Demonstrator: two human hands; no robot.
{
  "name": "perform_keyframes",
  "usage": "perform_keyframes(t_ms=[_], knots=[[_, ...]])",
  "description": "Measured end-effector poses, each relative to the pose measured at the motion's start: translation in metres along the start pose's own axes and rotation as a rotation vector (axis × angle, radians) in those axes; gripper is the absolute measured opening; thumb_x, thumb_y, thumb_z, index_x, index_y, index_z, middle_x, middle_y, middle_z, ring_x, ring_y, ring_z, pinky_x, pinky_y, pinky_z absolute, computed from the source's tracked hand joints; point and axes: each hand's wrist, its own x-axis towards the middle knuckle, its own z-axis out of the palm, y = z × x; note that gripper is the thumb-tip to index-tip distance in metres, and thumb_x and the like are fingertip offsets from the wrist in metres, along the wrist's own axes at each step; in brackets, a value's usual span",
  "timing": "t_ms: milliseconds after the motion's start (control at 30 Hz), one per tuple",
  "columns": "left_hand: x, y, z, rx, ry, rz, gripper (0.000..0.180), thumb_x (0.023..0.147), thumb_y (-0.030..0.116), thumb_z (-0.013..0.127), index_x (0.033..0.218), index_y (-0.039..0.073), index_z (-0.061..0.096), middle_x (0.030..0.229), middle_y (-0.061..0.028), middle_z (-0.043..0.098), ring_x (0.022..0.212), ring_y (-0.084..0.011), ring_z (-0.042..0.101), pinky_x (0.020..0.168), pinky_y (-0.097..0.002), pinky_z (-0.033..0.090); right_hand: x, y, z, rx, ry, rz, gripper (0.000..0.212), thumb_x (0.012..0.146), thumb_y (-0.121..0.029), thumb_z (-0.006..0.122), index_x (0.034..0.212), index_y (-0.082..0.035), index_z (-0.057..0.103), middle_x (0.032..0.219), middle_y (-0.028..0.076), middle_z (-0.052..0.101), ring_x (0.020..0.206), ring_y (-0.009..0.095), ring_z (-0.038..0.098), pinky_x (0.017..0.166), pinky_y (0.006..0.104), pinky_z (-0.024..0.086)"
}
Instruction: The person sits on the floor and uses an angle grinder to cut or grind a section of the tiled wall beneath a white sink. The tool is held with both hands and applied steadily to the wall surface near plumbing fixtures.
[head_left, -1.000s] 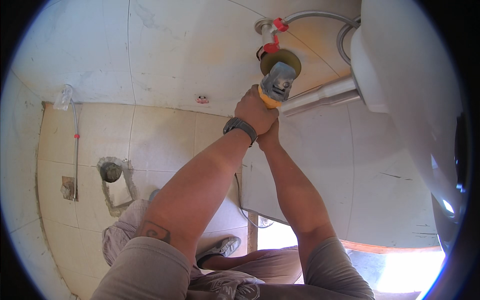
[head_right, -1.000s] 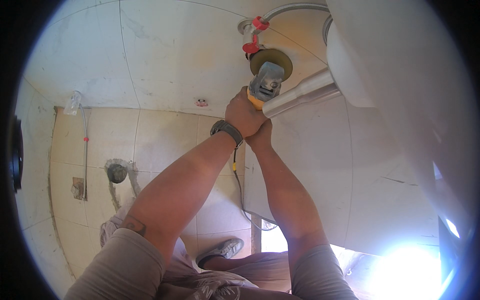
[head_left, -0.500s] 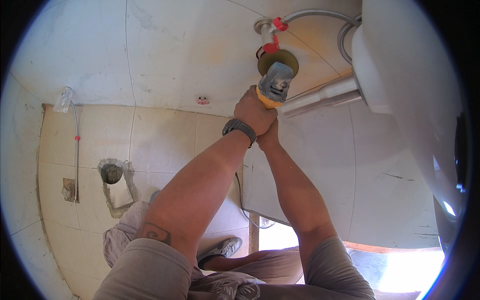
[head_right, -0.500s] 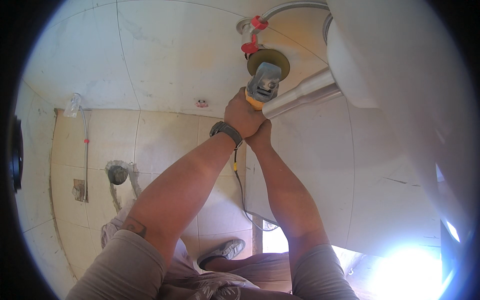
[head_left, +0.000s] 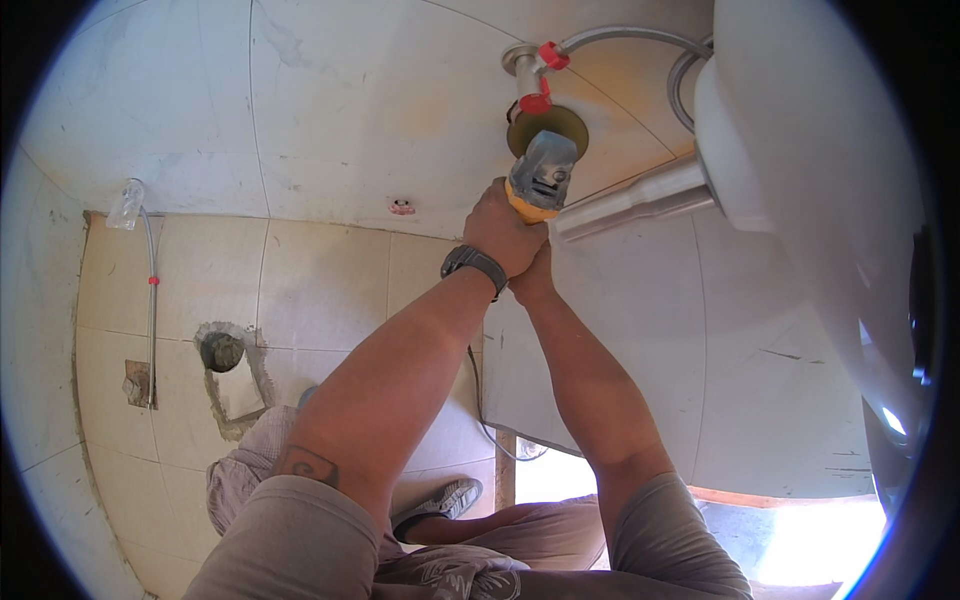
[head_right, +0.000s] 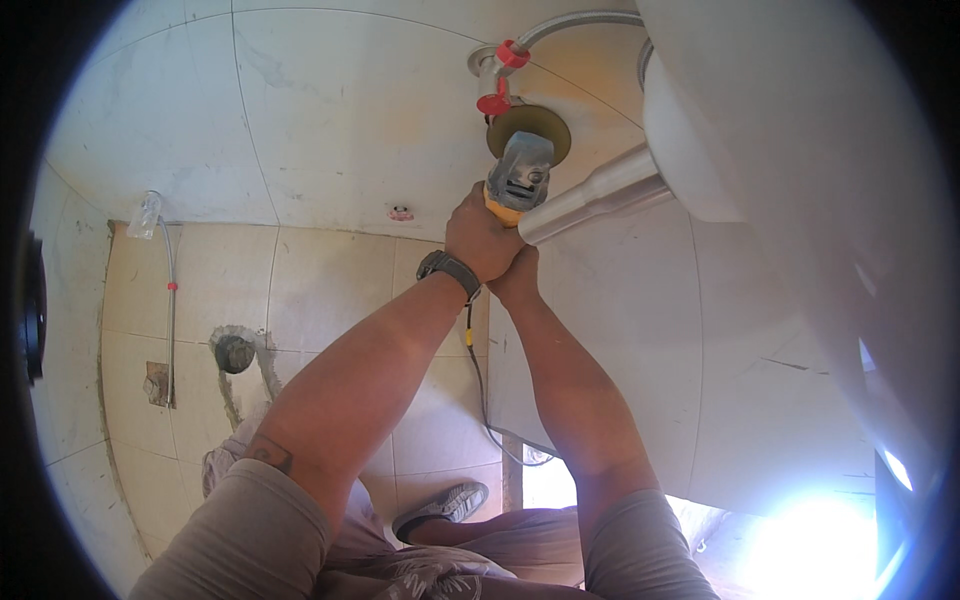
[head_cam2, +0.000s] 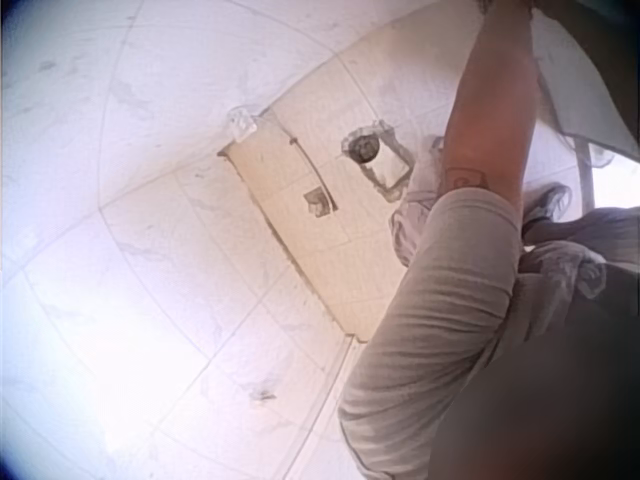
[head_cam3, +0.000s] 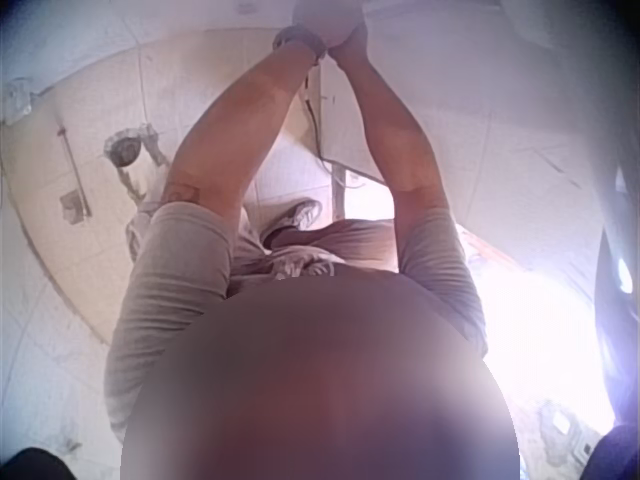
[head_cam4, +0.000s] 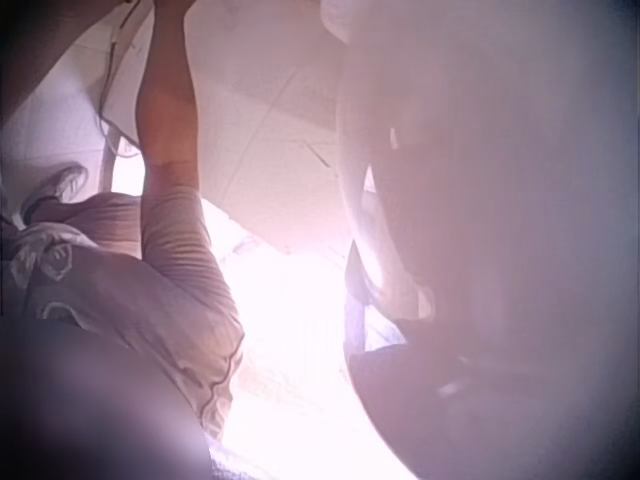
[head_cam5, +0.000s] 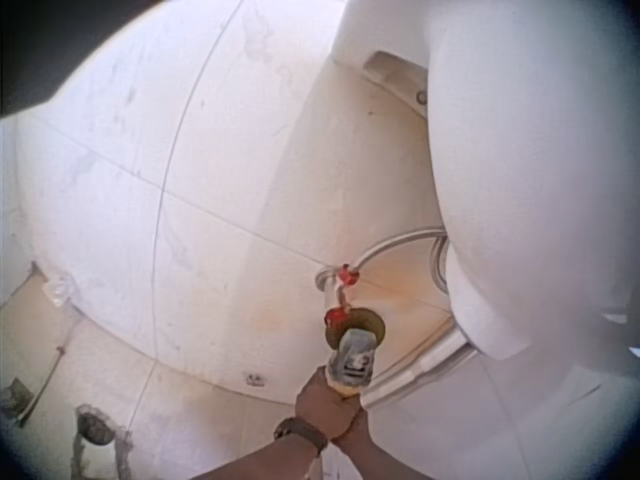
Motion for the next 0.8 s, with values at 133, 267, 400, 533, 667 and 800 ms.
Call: perform_keyframes(t_ms=[133,267,400,533,667,800], knots=[[0.000,0.003,-0.004,-0.024,-0.003,-0.004,0.077,0.075,0.048,0.091,0.124,-0.002,0.059,0.109,-0.0254,0.075,0.104,-0.0452,0.073,0.092,-0.0509,0.059,-0.005,-0.003,-0.003,-0.168,-0.011,-0.103,0.059,0.094,-0.005,0.078,0.144,-0.005,0.047,0.142,0.007,0.060,0.127,0.016,0.061,0.103,0.0344,0.055],[-0.003,0.011,-0.008,-0.034,-0.082,-0.092,0.059,0.077,0.027,0.082,0.124,0.002,0.056,0.120,-0.0232,0.069,0.114,-0.0428,0.068,0.099,-0.0504,0.056,-0.003,0.003,0.001,-0.037,0.091,-0.104,0.049,0.090,-0.022,0.083,0.130,-0.003,0.062,0.129,0.014,0.072,0.124,0.027,0.069,0.102,0.0400,0.053],[-0.004,0.012,-0.011,-0.039,-0.101,-0.096,0.059,0.077,0.027,0.082,0.124,0.001,0.056,0.120,-0.0234,0.069,0.114,-0.0428,0.068,0.100,-0.0503,0.056,0.000,0.014,0.000,0.064,-0.003,-0.017,0.057,0.097,-0.004,0.076,0.145,-0.006,0.045,0.142,0.008,0.059,0.129,0.016,0.060,0.104,0.0351,0.055],[-0.004,0.006,-0.006,-0.031,-0.029,-0.030,0.068,0.075,0.036,0.088,0.123,-0.001,0.057,0.113,-0.0248,0.073,0.108,-0.0440,0.071,0.095,-0.0502,0.058,-0.003,0.012,-0.002,-0.090,-0.006,-0.066,0.057,0.096,-0.004,0.076,0.144,-0.006,0.044,0.142,0.007,0.059,0.129,0.016,0.060,0.104,0.0349,0.055],[-0.004,0.000,-0.003,-0.035,-0.029,-0.029,0.075,0.074,0.040,0.091,0.125,-0.002,0.057,0.110,-0.0251,0.075,0.105,-0.0441,0.073,0.093,-0.0496,0.059,-0.005,-0.002,0.000,-0.136,0.015,-0.014,0.061,0.092,-0.006,0.081,0.143,-0.005,0.046,0.140,0.008,0.060,0.128,0.017,0.060,0.104,0.0347,0.055],[-0.005,0.000,-0.002,-0.027,-0.020,-0.016,0.077,0.074,0.043,0.091,0.126,-0.003,0.057,0.110,-0.0249,0.075,0.105,-0.0441,0.073,0.093,-0.0495,0.059,-0.009,-0.014,-0.002,-0.220,0.031,-0.032,0.067,0.086,-0.008,0.087,0.141,-0.004,0.048,0.138,0.008,0.062,0.127,0.017,0.061,0.103,0.0347,0.054]])
